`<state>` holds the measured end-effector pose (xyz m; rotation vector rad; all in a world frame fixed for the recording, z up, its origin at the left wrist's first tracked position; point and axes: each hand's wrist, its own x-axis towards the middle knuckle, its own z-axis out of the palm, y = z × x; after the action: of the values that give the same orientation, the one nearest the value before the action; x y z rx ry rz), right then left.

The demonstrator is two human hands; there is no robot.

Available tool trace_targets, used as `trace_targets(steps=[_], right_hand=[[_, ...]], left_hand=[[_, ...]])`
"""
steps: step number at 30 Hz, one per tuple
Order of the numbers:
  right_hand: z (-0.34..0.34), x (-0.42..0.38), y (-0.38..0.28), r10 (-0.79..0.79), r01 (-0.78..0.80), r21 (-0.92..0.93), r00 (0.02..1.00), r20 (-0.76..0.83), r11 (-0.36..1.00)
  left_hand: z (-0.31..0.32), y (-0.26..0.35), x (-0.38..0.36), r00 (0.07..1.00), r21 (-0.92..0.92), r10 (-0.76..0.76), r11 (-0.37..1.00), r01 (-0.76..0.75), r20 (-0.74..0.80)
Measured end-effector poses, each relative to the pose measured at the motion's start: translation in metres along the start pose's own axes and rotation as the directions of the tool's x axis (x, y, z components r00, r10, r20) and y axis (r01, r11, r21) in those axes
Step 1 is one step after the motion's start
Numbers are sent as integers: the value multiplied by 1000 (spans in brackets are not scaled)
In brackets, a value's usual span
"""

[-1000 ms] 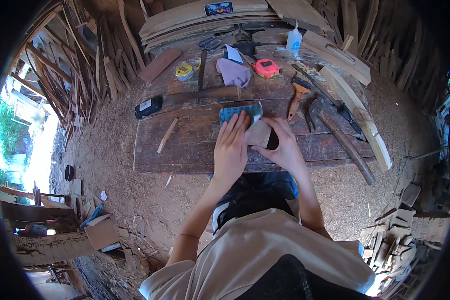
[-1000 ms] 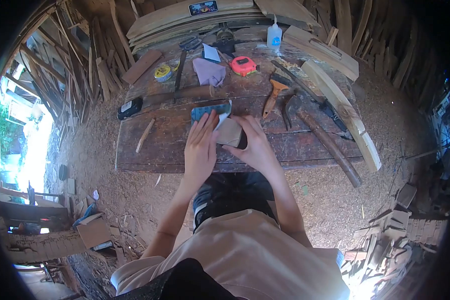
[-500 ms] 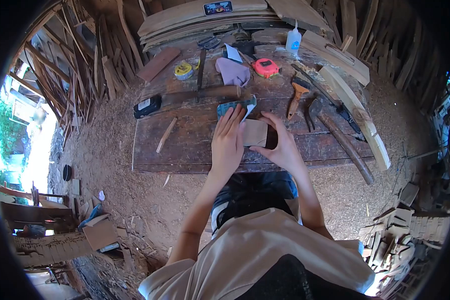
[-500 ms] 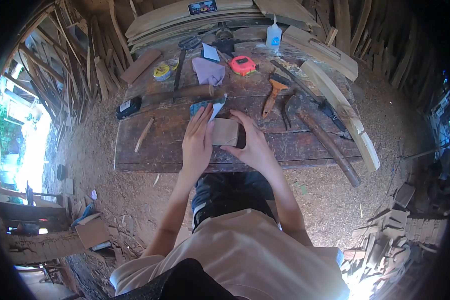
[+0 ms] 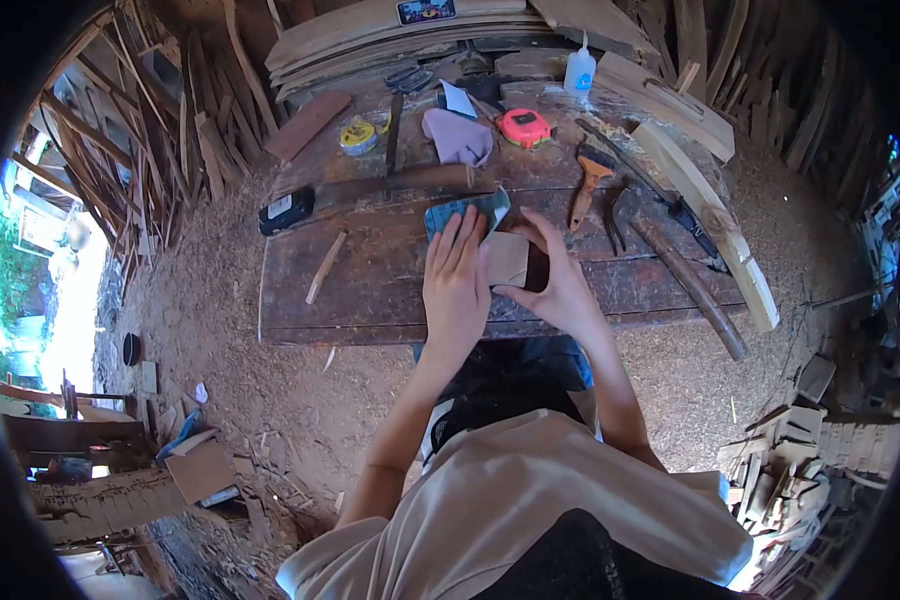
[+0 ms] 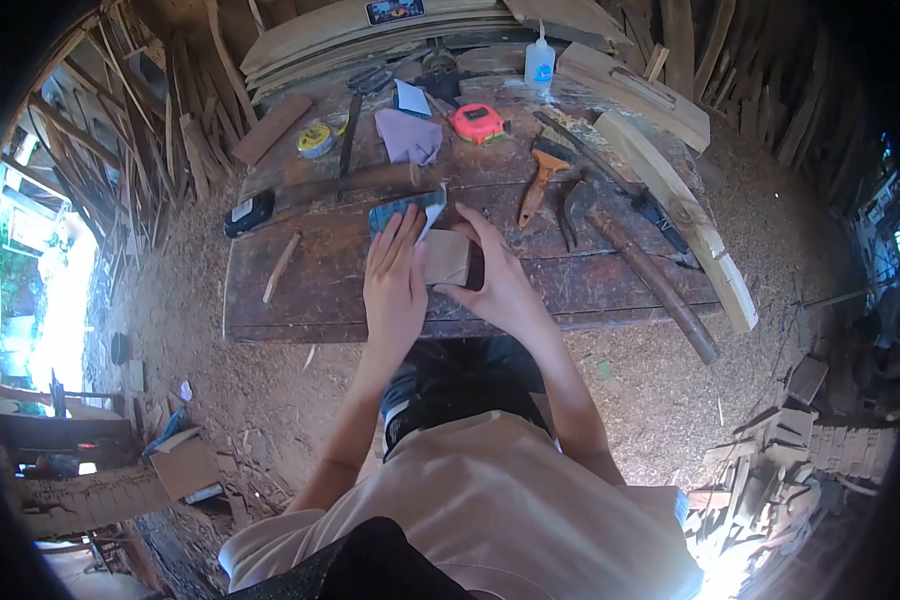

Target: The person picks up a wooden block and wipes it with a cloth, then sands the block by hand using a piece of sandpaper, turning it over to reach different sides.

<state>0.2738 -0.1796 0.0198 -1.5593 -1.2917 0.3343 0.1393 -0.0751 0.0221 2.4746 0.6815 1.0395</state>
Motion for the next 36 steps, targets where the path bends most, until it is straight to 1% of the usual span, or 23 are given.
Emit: trace_targets(steps=[1, 4, 6, 10, 14, 16, 18, 20, 21, 22, 23, 25, 27, 28, 30, 31, 32, 33, 34, 36], right_hand=[[0, 1, -4, 17, -17, -13, 1000, -6, 1000], [-2, 0, -1, -21, 22, 36, 1000, -22, 999], [-1, -3, 0, -32, 33, 34, 999, -35, 999], [1, 0, 1, -27, 29, 60, 999, -19, 998], [0, -1, 1, -36, 36, 16, 999, 9, 999], [1, 0, -1, -39, 39, -2, 999, -20, 999], [1, -2, 1, -35, 35, -5, 999, -38, 999], [0, -2, 2, -42, 43, 65, 999, -23, 997], [-1, -2, 3, -35, 36, 35, 999, -22, 999], [-2, -1, 3, -41, 42, 38, 999, -36, 998], [-2, 0, 2, -27, 27, 32, 1000, -15, 999], [-1, 0, -1, -1, 1, 34, 1000, 14, 999], [-2, 2, -2, -63, 63, 2, 998, 6, 998], [-1, 0, -2, -53, 53, 2, 998, 17, 999], [-1, 0, -4, -30, 30, -22, 1000, 4, 999], [-2, 0, -3, -32, 32, -28, 999, 3, 999], [-1, 0, -2, -20, 20, 10, 1000, -5, 1000], [-1, -1, -2, -7, 8, 51, 1000, -14, 999], [-2, -1, -3, -11, 12, 47, 1000, -21, 999], [-1, -1, -5, -40, 41, 24, 998, -44, 999]], left_hand=[[2, -1, 3, 1000, -4, -2, 1000, 2, -5], [-5, 6, -5, 1000, 29, 10, 1000, -10, 14], [-8, 16, -19, 1000, 34, 26, 999, -26, 5], [-13, 20, -28, 1000, 70, -10, 998, 8, 22], [-5, 0, -2, 999, -19, -36, 999, 36, 5], [0, -8, 8, 999, -109, -48, 993, 46, -21], [-2, -2, 3, 998, -113, -54, 992, 53, -13], [-6, 8, -12, 999, -21, -32, 999, 33, 5], [-8, 13, -19, 1000, -17, -16, 1000, 16, 3], [-10, 19, -27, 1000, 12, -29, 1000, 29, 6], [-11, 20, -31, 999, 43, -47, 998, 46, 11], [-12, 16, -27, 999, 38, -48, 998, 47, 12], [-11, 11, -17, 999, 9, -47, 999, 47, 17], [-8, 4, -10, 998, 5, -61, 998, 61, 21], [-1, -7, 3, 1000, -19, -7, 1000, 7, 22], [0, -7, 5, 1000, 7, 21, 1000, -21, 22], [-1, -4, 4, 999, 4, 27, 1000, -27, 17], [-5, 3, -1, 998, 23, 33, 999, -34, 46], [-9, 10, -8, 996, 44, 39, 998, -42, 76], [-10, 23, -25, 995, 77, 49, 995, -56, 84]])
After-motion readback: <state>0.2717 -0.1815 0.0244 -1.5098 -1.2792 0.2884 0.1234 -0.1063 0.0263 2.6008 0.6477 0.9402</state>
